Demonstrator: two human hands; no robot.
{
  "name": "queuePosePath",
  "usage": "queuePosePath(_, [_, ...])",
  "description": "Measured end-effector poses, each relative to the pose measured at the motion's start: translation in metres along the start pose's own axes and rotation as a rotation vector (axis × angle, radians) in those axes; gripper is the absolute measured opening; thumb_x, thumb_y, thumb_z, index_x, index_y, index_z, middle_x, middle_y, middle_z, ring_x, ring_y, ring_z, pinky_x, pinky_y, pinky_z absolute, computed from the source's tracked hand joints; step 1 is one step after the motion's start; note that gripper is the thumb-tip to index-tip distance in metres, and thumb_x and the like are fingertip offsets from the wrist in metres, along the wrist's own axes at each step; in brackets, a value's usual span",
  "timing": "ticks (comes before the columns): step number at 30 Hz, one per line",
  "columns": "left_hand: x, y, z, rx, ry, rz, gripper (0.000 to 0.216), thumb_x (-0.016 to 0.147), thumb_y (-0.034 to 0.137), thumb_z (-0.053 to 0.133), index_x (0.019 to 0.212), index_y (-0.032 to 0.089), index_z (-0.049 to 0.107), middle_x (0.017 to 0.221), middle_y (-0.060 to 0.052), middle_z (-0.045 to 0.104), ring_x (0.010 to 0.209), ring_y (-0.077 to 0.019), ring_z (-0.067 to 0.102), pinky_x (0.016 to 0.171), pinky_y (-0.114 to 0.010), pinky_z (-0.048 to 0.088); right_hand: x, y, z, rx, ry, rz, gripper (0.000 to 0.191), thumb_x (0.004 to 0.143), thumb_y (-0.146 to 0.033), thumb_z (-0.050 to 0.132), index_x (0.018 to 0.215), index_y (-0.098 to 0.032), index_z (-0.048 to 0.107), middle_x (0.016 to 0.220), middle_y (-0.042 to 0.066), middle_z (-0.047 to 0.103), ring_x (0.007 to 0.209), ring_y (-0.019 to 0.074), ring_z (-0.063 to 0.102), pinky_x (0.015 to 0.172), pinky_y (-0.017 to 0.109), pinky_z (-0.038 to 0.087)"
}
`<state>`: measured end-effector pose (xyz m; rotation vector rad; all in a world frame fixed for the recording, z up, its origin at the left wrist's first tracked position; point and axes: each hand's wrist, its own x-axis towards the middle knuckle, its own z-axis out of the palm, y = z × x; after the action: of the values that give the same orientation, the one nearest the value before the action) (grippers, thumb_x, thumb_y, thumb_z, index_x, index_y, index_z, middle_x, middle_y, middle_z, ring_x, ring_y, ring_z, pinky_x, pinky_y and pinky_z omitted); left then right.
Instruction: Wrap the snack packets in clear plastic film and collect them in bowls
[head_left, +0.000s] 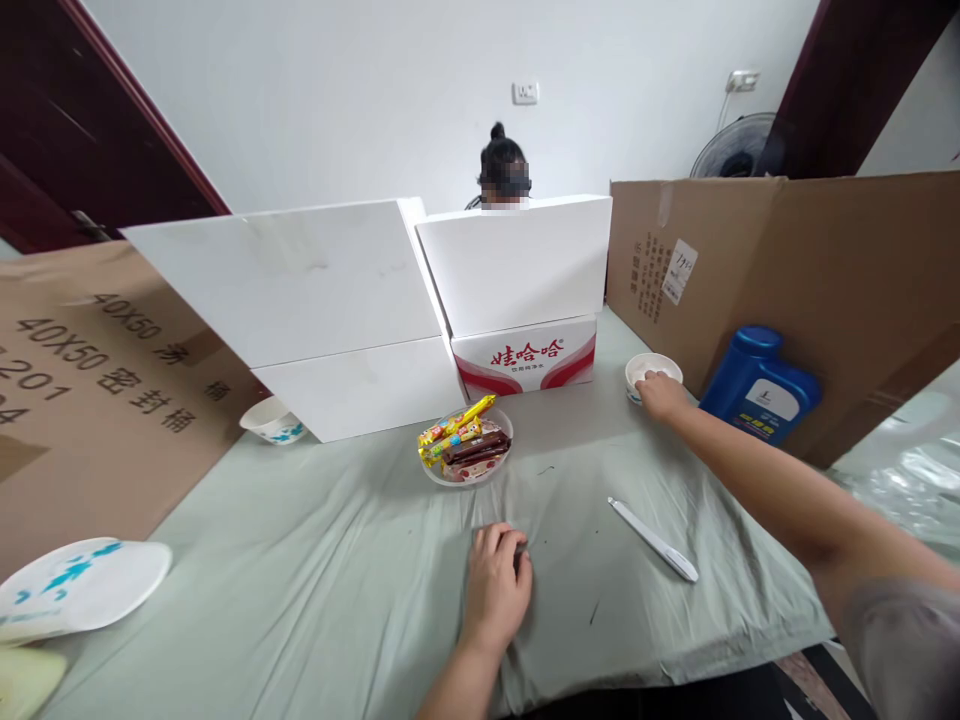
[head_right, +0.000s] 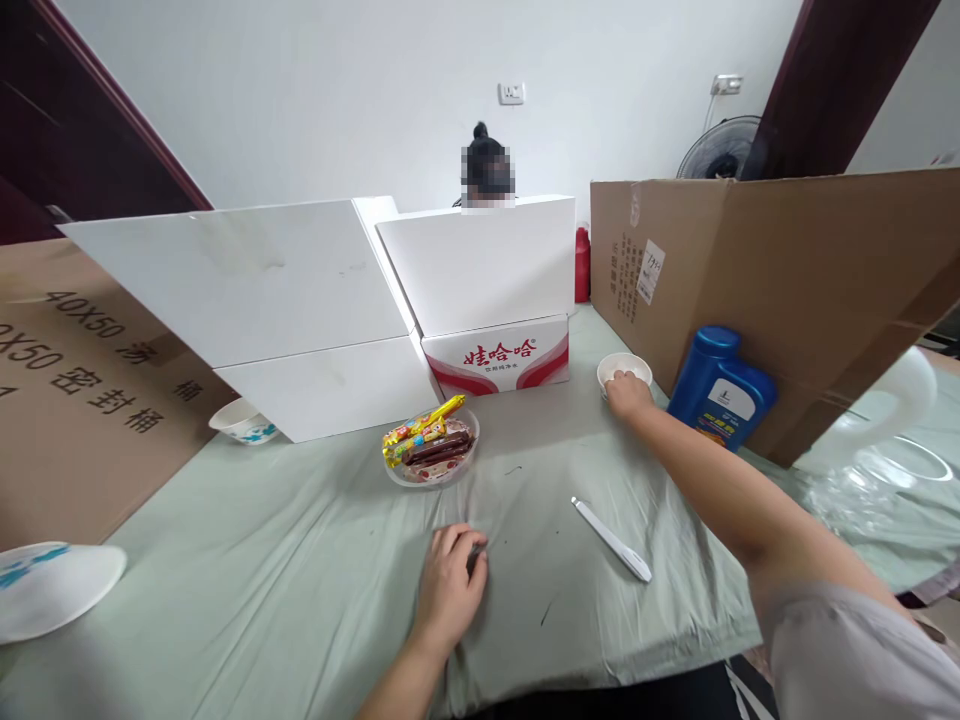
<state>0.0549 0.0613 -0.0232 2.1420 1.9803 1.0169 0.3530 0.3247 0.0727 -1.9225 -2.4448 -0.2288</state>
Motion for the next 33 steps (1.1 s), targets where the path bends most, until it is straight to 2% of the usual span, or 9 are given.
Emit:
queuePosePath(4, [0.000, 0.001, -0.001, -0.005, -0.018, -0.013, 0.017, 0.078, 0.008, 0.054, 0.087, 0.020, 0.061, 0.095, -0.006, 0.058, 0.092, -0.0232, 0.054, 0.081, -0.040, 0.049, 0.026, -0.009, 0.004, 0.122, 0.087, 0.055, 0.052, 0.087, -0.012, 0.049, 0.138, -0.012, 0.048, 0.140, 0.021, 0.044, 0.130, 0.0318, 0.040, 0.101, 0.042, 0.039])
queuePosePath(6, [0.000, 0.002, -0.002, -0.008, -0.029, -0.024, 0.017, 0.079, 0.007, 0.053, 0.086, 0.020, 0.061, 0.095, -0.006, 0.058, 0.092, -0.0230, 0.053, 0.081, -0.040, 0.048, 0.029, -0.023, 0.006, 0.190, 0.122, 0.013, 0.058, 0.085, -0.012, 0.052, 0.142, -0.012, 0.041, 0.147, 0.020, 0.036, 0.136, 0.0307, 0.034, 0.106, 0.041, 0.034])
queuePosePath(11, [0.002, 0.006, -0.003, -0.010, -0.043, -0.039, 0.017, 0.078, 0.006, 0.053, 0.085, 0.021, 0.059, 0.094, -0.005, 0.057, 0.092, -0.0223, 0.053, 0.082, -0.040, 0.047, -0.005, -0.093, 0.010, 0.346, 0.103, -0.330, 0.048, 0.091, -0.029, 0.053, 0.138, -0.021, 0.047, 0.127, 0.011, 0.059, 0.115, 0.0207, 0.056, 0.097, 0.034, 0.044])
queuePosePath(14, [0.003, 0.007, -0.003, -0.001, -0.049, -0.049, 0.017, 0.079, 0.006, 0.053, 0.084, 0.021, 0.059, 0.093, -0.004, 0.056, 0.092, -0.0225, 0.054, 0.081, -0.039, 0.047, -0.029, -0.144, 0.009, 0.484, 0.019, -0.606, 0.059, 0.088, -0.040, 0.058, 0.142, -0.024, 0.040, 0.118, 0.008, 0.065, 0.100, 0.0184, 0.063, 0.087, 0.031, 0.048])
queuePosePath(17, [0.003, 0.006, -0.003, -0.002, -0.057, -0.058, 0.016, 0.080, 0.007, 0.052, 0.084, 0.020, 0.060, 0.091, -0.004, 0.057, 0.091, -0.0226, 0.053, 0.081, -0.039, 0.047, -0.037, -0.182, 0.007, 0.478, -0.047, -0.597, 0.066, 0.087, -0.046, 0.059, 0.144, -0.024, 0.034, 0.118, 0.007, 0.066, 0.101, 0.0184, 0.064, 0.079, 0.026, 0.048])
queuePosePath(20, [0.003, 0.007, -0.003, -0.012, -0.050, -0.063, 0.015, 0.079, 0.007, 0.054, 0.082, 0.020, 0.060, 0.090, -0.004, 0.057, 0.091, -0.0226, 0.053, 0.081, -0.039, 0.047, -0.034, -0.197, 0.002, 0.431, -0.042, -0.580, 0.050, 0.090, -0.043, 0.056, 0.135, -0.025, 0.045, 0.118, 0.007, 0.066, 0.103, 0.0192, 0.064, 0.077, 0.025, 0.047])
queuePosePath(23, [0.002, 0.009, -0.004, -0.012, -0.044, -0.076, 0.015, 0.078, 0.006, 0.055, 0.080, 0.020, 0.060, 0.089, -0.004, 0.058, 0.092, -0.0226, 0.053, 0.082, -0.038, 0.047, -0.035, -0.186, -0.002, 0.370, -0.033, -0.571, 0.035, 0.091, -0.041, 0.053, 0.120, -0.023, 0.056, 0.113, 0.009, 0.067, 0.099, 0.0227, 0.065, 0.076, 0.028, 0.046])
queuePosePath(27, [0.001, 0.009, -0.004, -0.036, -0.011, -0.067, 0.016, 0.076, 0.004, 0.056, 0.081, 0.019, 0.060, 0.090, -0.005, 0.058, 0.092, -0.0220, 0.053, 0.083, -0.039, 0.048, -0.051, -0.132, 0.002, 0.314, -0.029, -0.480, 0.031, 0.092, -0.039, 0.048, 0.115, -0.020, 0.057, 0.109, 0.011, 0.068, 0.096, 0.0248, 0.065, 0.072, 0.031, 0.046])
queuePosePath(33, [0.002, 0.006, -0.002, -0.050, -0.002, -0.009, 0.018, 0.074, 0.004, 0.056, 0.084, 0.019, 0.059, 0.092, -0.005, 0.057, 0.093, -0.0221, 0.053, 0.083, -0.040, 0.047, -0.087, -0.025, 0.016, 0.331, -0.030, -0.025, 0.028, 0.088, -0.042, 0.051, 0.107, -0.022, 0.058, 0.096, 0.008, 0.070, 0.086, 0.0243, 0.065, 0.064, 0.030, 0.044])
